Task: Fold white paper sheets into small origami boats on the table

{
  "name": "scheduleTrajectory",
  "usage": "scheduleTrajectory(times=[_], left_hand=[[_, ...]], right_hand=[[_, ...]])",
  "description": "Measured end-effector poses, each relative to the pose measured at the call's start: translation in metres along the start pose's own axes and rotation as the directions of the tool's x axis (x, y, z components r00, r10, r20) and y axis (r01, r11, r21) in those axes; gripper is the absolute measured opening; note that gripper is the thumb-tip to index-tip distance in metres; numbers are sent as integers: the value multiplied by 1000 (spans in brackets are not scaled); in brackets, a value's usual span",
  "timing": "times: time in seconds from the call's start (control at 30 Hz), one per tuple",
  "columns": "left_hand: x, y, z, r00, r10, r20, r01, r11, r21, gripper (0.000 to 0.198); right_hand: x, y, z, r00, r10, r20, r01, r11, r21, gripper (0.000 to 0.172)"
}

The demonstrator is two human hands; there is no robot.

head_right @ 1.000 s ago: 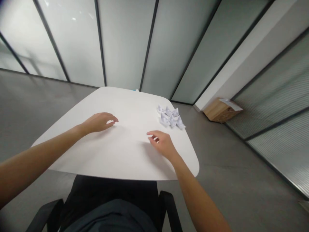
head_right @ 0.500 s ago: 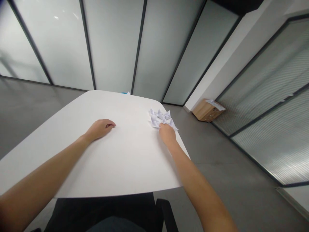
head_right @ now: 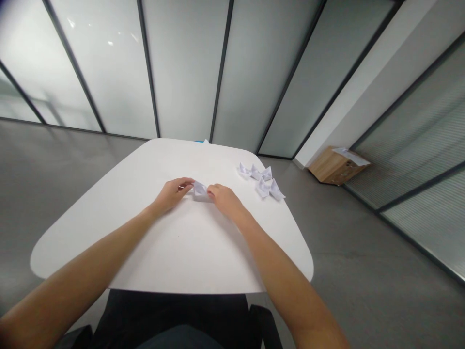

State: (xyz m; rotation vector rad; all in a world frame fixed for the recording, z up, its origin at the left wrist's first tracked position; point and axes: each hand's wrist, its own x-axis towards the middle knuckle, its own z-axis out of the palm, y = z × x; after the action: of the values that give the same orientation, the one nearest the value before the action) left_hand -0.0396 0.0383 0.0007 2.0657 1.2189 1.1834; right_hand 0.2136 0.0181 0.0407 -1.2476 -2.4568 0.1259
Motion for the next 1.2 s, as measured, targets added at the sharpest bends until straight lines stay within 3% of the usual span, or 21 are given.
scheduleTrajectory(times=[0.1, 0.2, 0.3, 0.4, 0.47, 0.67, 0.83, 0.97, 1.1, 1.17, 1.2], left_hand=[[3, -5, 1, 994, -72, -86, 72, 997, -4, 29], [4, -10, 1, 980, -171, -100, 168, 985, -39, 35], [1, -12, -2, 973, -230, -10, 226, 961, -159, 43], [-4, -9, -7, 968, -195, 157, 237, 917, -322, 57], [-7, -6, -8, 960, -171, 222, 244, 900, -361, 54], [-10, 3, -2, 963, -130, 238, 168, 975, -146, 21], [-11, 12, 3, 968, -93, 232, 88, 996, 35, 14], [-12, 12, 6, 963, -55, 264, 47, 998, 39, 17], [-13, 12, 10, 986, -17, 166, 22, 999, -28, 30], [-11, 16, 12, 998, 7, 62, 3, 989, -148, 31], [-10, 18, 12, 1000, 12, 23, -6, 972, -235, 32]], right_hand=[[-8, 4, 8, 999, -32, 21, 30, 998, 61, 15], [-12, 10, 10, 1000, -15, 12, 14, 997, 80, 13], [-11, 11, 9, 1000, -14, 8, 13, 996, 87, 13], [-11, 10, 10, 1000, -17, -6, 17, 994, 107, 14], [-11, 8, 12, 1000, 5, -12, -3, 989, 147, 14], [-12, -1, 24, 993, 113, -42, -92, 936, 341, 40], [-9, -8, 33, 987, 153, -48, -127, 929, 347, 23], [-9, -12, 40, 988, 136, -73, -112, 957, 268, 20], [-6, -12, 45, 983, 145, -114, -96, 930, 355, 21], [-3, -12, 46, 962, 223, -156, -104, 832, 544, 21], [-1, -13, 46, 946, 278, -164, -103, 742, 663, 23]])
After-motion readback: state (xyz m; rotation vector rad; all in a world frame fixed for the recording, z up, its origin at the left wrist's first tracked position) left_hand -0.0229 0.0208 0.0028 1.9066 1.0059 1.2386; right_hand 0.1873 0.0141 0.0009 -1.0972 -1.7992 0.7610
